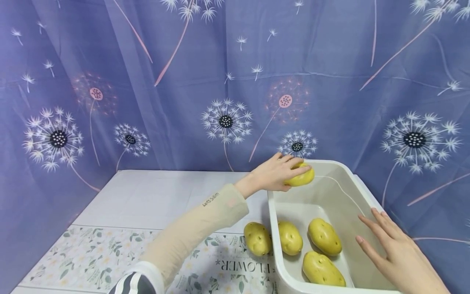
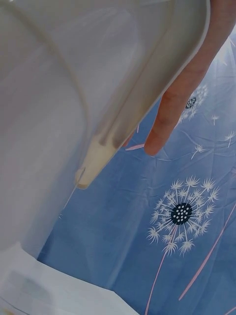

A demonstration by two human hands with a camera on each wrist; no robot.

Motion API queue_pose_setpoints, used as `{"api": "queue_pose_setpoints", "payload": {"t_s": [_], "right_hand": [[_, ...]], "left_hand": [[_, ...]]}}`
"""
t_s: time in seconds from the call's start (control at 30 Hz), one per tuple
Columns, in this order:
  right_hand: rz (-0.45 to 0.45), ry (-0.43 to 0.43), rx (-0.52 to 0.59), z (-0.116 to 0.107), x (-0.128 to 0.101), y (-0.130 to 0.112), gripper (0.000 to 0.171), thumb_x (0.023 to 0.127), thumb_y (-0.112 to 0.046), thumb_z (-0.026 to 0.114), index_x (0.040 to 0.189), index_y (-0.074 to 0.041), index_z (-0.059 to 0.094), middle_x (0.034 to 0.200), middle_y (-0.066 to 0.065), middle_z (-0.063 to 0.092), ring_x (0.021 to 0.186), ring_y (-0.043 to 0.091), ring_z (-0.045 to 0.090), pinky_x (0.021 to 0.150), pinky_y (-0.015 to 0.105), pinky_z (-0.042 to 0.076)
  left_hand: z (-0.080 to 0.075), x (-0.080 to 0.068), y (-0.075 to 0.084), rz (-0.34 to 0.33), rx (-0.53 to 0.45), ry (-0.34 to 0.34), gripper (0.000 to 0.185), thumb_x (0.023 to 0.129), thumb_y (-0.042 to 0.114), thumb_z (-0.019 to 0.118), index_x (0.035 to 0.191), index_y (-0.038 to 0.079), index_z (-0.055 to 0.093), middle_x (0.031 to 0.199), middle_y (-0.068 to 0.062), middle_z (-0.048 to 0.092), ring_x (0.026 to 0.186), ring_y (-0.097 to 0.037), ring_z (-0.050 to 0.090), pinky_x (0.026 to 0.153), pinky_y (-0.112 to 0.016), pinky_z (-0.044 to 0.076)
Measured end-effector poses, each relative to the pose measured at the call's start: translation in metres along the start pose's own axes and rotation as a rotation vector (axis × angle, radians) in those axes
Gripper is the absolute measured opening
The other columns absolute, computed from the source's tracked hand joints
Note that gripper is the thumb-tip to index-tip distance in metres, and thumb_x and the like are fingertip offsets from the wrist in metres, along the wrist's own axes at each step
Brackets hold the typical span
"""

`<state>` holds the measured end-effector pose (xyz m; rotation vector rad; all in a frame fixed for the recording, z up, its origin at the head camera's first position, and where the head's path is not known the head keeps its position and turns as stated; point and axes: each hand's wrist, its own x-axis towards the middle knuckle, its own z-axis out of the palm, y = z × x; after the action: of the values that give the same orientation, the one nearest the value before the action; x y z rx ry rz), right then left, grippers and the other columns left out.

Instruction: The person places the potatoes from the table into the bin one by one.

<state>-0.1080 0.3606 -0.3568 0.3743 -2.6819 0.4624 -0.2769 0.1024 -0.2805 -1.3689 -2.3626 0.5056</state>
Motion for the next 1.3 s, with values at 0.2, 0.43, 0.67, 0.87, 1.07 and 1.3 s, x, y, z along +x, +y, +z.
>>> {"api": "queue_pose_setpoints", "payload": {"t_s": [0.2,0.43,0.67,0.87,1.07,1.3], "right_hand": [[-0.008,0.012,0.01,-0.0011,-0.0003,-0.002,0.053,0.084,-0.018,0.058,0.132,-0.006,0.04,0.147,0.022,0.016,0.137,0.009,-0.009,0.102,0.062,-0.002],[0.014,-0.02,-0.007,0.0004,0.0,0.0,0.054,0.085,-0.021,0.057,0.134,-0.007,0.038,0.148,0.02,0.012,0.138,0.017,-0.009,0.101,0.063,-0.004],[0.035,-0.046,-0.015,0.002,-0.0006,0.0025,0.054,0.087,-0.023,0.056,0.134,-0.007,0.038,0.148,0.02,0.011,0.138,0.025,-0.008,0.1,0.064,-0.004],[0.042,-0.043,-0.017,0.0011,-0.0017,0.0016,0.053,0.087,-0.023,0.056,0.135,-0.008,0.038,0.148,0.021,0.011,0.138,0.026,-0.008,0.1,0.064,-0.003],[0.024,-0.022,-0.01,0.0015,-0.0016,0.0024,0.053,0.086,-0.021,0.056,0.134,-0.007,0.038,0.147,0.021,0.013,0.138,0.023,-0.008,0.101,0.063,-0.004],[0.039,-0.044,-0.029,0.0017,0.0005,0.0021,0.054,0.087,-0.023,0.055,0.134,-0.004,0.037,0.148,0.022,0.008,0.137,0.032,-0.007,0.099,0.065,-0.004]], "left_hand": [[0.0016,0.0012,-0.0008,-0.006,-0.003,-0.012,0.071,0.083,0.045,0.053,0.142,0.027,0.019,0.137,0.001,0.033,0.116,-0.015,0.041,0.09,-0.032,0.039],[0.0026,0.0024,-0.0004,-0.02,0.001,-0.038,0.071,0.083,0.044,0.052,0.142,0.027,0.017,0.139,0.001,0.031,0.118,-0.016,0.04,0.095,-0.035,0.037],[0.0032,0.0038,0.0014,-0.023,-0.003,-0.055,0.071,0.084,0.045,0.052,0.143,0.028,0.016,0.14,0.001,0.03,0.119,-0.017,0.04,0.097,-0.037,0.037],[0.0034,0.0052,0.0025,-0.03,-0.002,-0.059,0.072,0.083,0.045,0.053,0.143,0.027,0.017,0.139,0.001,0.032,0.12,-0.017,0.039,0.098,-0.037,0.036],[0.0063,0.0049,0.0025,-0.046,0.003,-0.049,0.071,0.082,0.045,0.053,0.142,0.028,0.019,0.137,0.002,0.033,0.12,-0.017,0.04,0.098,-0.037,0.036],[0.0078,0.0036,0.0008,-0.077,0.0,-0.05,0.07,0.083,0.044,0.053,0.142,0.028,0.019,0.139,0.002,0.033,0.12,-0.017,0.04,0.096,-0.036,0.036]]}}
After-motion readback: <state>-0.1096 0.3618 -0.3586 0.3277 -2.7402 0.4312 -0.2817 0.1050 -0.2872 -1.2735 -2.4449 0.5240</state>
